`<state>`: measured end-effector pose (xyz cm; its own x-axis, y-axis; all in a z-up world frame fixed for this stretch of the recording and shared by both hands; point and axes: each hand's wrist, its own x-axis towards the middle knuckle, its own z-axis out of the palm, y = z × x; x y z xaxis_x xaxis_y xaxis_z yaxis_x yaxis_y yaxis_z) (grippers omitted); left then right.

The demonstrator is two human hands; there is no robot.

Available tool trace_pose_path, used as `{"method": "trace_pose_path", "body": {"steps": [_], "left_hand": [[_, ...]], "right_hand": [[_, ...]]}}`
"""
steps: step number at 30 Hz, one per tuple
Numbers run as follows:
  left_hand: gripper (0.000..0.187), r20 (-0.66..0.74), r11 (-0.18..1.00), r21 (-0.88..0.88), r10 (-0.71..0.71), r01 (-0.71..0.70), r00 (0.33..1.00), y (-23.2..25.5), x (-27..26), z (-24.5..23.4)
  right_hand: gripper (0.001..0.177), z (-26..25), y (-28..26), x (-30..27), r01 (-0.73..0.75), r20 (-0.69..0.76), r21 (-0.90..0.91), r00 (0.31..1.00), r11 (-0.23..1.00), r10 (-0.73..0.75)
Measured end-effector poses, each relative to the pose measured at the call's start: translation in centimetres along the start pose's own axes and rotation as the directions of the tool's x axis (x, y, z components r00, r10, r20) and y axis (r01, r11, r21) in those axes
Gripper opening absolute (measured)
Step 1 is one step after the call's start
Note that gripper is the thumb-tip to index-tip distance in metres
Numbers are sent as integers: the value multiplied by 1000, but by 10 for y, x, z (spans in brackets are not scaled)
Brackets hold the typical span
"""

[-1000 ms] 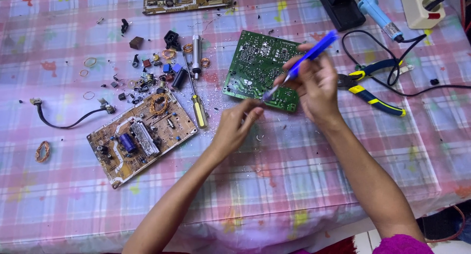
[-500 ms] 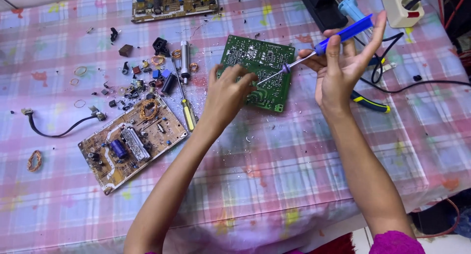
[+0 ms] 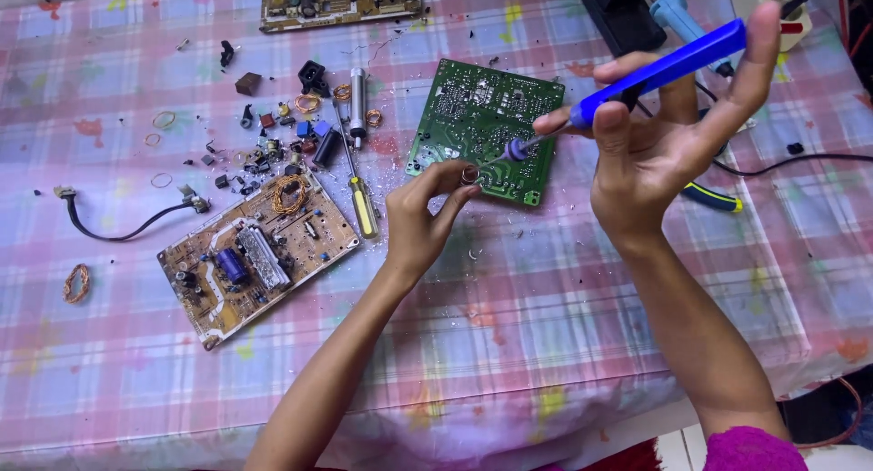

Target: The person uses a blue soldering iron to work on a green circuit board placed on a table. They hold the board with one hand while applying the tool to specific points on the board's surface. Various electronic components and tools are scattered around the workspace.

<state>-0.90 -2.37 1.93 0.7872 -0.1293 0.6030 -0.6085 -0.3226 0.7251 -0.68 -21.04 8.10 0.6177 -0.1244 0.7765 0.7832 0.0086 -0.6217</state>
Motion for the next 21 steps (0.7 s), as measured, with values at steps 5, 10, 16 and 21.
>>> {"method": "trace_pose_path", "body": {"steps": [5, 10, 16, 21], "left_hand": [[21, -7, 1000, -6, 9, -9, 1000, -2, -3, 2], [21, -8, 1000, 2, 7, -7, 1000, -4, -5, 4], [20, -19, 1000, 3, -25, 25, 1000, -6, -7, 4], [20, 2, 998, -15, -63, 63, 998, -9, -9, 5]], "right_hand": [[71, 10, -3, 6, -71, 130, 10, 989, 997, 69], [71, 27, -9, 15, -112, 344, -85, 929, 990, 135], [65, 35, -7, 17, -118, 433, -130, 886, 984, 164], [62, 39, -3, 18, -99, 488, -166, 856, 981, 169]]}}
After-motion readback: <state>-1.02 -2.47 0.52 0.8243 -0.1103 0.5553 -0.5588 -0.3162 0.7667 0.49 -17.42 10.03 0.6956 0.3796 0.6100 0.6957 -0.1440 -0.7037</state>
